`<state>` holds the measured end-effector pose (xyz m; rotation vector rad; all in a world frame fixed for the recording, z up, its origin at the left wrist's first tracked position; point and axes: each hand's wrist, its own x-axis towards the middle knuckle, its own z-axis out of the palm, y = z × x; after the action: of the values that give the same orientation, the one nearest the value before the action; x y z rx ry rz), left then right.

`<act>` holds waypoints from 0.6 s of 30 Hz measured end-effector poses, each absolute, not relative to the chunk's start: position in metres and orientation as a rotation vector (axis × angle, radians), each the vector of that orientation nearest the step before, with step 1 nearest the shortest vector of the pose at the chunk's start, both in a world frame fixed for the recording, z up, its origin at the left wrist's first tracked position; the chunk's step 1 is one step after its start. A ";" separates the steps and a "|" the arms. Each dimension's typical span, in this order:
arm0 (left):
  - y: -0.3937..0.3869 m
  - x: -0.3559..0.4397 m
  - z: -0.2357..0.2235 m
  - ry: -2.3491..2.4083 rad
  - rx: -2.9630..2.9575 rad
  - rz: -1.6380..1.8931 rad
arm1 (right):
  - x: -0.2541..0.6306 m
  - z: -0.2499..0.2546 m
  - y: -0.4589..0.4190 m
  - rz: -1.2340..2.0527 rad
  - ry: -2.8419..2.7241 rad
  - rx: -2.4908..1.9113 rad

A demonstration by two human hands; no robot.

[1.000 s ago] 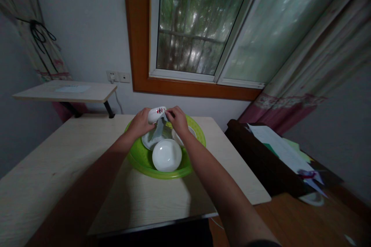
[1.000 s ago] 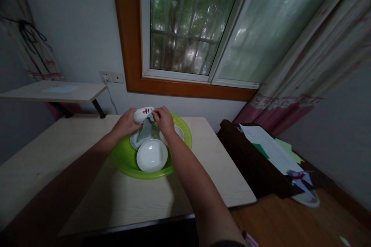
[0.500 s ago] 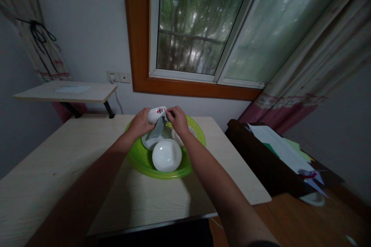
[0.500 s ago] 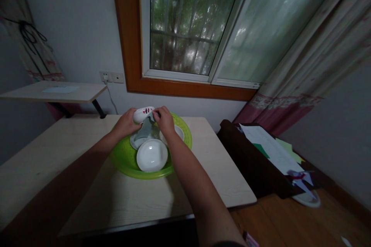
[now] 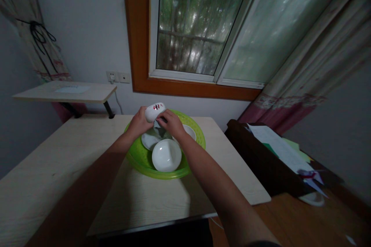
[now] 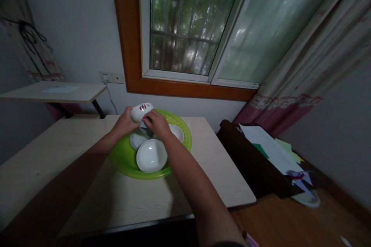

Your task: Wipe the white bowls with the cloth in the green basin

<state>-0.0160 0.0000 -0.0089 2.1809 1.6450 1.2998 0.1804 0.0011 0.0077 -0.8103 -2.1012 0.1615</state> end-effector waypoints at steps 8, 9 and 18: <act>0.005 -0.017 -0.011 1.673 2.108 1.397 | 0.190 0.004 0.013 0.180 -1.972 -0.879; 0.004 -0.018 -0.011 1.676 2.094 1.402 | 0.193 0.004 0.015 0.187 -1.937 -0.911; 0.000 -0.015 -0.012 1.599 2.093 1.387 | 0.203 -0.005 0.031 0.208 -1.634 -1.019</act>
<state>-0.0154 -0.0002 -0.0116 2.0933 1.5990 1.3866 0.2035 0.0315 -0.0046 -1.0190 -1.6340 0.2083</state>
